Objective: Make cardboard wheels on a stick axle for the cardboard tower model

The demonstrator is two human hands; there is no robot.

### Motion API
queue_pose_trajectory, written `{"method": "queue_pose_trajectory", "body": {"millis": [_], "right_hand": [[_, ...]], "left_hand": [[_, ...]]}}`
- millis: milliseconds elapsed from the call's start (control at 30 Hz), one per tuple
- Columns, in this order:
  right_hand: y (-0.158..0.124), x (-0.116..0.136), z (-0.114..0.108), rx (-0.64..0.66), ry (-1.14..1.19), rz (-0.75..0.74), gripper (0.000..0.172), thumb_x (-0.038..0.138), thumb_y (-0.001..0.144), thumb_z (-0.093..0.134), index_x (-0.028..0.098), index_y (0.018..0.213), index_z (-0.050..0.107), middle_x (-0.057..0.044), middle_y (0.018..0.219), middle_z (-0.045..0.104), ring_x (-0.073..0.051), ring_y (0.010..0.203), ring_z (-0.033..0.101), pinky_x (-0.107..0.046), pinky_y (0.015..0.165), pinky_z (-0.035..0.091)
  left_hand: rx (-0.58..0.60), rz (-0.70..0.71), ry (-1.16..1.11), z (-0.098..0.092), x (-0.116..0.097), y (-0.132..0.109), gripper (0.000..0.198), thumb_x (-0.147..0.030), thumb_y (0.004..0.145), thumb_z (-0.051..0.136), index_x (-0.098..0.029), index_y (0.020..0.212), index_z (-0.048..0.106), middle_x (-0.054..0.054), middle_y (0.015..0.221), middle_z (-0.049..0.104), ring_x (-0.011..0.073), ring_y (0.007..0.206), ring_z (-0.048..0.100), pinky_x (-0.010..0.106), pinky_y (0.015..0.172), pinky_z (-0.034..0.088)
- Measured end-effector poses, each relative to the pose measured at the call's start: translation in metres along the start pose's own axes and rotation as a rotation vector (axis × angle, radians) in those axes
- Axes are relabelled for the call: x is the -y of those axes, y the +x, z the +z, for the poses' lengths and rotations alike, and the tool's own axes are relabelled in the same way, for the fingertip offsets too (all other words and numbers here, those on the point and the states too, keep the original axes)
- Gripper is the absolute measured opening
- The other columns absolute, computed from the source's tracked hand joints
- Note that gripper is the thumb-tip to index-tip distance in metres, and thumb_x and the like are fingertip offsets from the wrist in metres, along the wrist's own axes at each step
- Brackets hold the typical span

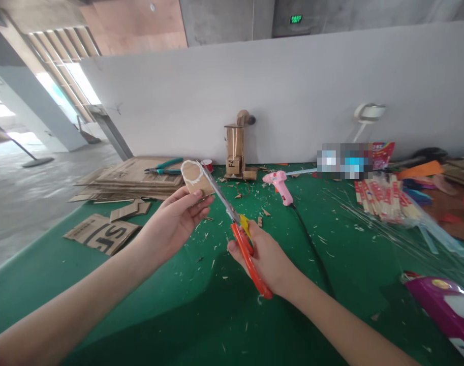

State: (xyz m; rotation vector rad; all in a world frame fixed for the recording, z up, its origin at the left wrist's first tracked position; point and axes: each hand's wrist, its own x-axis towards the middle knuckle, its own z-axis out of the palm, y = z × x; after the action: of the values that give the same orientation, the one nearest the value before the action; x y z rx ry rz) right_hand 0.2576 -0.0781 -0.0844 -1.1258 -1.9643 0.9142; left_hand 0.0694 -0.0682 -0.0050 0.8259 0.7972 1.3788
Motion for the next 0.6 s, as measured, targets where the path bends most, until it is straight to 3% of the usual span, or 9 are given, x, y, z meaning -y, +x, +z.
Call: {"method": "queue_pose_trajectory", "body": {"millis": [200, 300, 500, 600], "right_hand": [[0.001, 0.01, 0.0, -0.044, 0.247, 0.063, 0.038, 0.058, 0.08, 0.052, 0.022, 0.092, 0.051, -0.005, 0.087, 0.055, -0.016, 0.072, 0.057, -0.031, 0.062, 0.051], [0.001, 0.016, 0.001, -0.042, 0.342, 0.081, 0.044, 0.063, 0.077, 0.052, 0.021, 0.091, 0.052, -0.007, 0.089, 0.057, -0.017, 0.073, 0.056, -0.029, 0.058, 0.049], [0.004, 0.026, -0.005, -0.15, 0.376, 0.087, 0.033, 0.045, 0.074, 0.062, 0.021, 0.095, 0.053, -0.006, 0.09, 0.063, -0.02, 0.081, 0.06, -0.035, 0.074, 0.05], [0.006, 0.024, -0.013, -0.215, 0.258, 0.127, 0.023, 0.036, 0.071, 0.062, 0.02, 0.086, 0.053, -0.004, 0.081, 0.062, -0.019, 0.073, 0.06, -0.034, 0.068, 0.05]], "left_hand": [[-0.016, 0.096, 0.192, -0.004, 0.002, 0.002, 0.014, -0.024, 0.071, 0.073, -0.018, 0.076, 0.061, -0.003, 0.074, 0.058, 0.0086, 0.066, 0.053, 0.021, 0.056, 0.037], [0.024, 0.109, 0.349, -0.004, 0.009, 0.0, 0.019, -0.025, 0.07, 0.074, -0.018, 0.074, 0.057, -0.001, 0.074, 0.061, 0.0108, 0.068, 0.057, 0.023, 0.06, 0.039], [0.203, -0.042, 0.415, -0.002, 0.04, -0.011, 0.028, -0.023, 0.067, 0.076, -0.019, 0.07, 0.049, 0.002, 0.076, 0.064, 0.0145, 0.073, 0.061, 0.028, 0.07, 0.043], [0.278, -0.151, 0.441, -0.005, 0.051, -0.014, 0.028, -0.023, 0.066, 0.076, -0.018, 0.07, 0.049, 0.003, 0.078, 0.064, 0.015, 0.075, 0.061, 0.029, 0.072, 0.043]]}}
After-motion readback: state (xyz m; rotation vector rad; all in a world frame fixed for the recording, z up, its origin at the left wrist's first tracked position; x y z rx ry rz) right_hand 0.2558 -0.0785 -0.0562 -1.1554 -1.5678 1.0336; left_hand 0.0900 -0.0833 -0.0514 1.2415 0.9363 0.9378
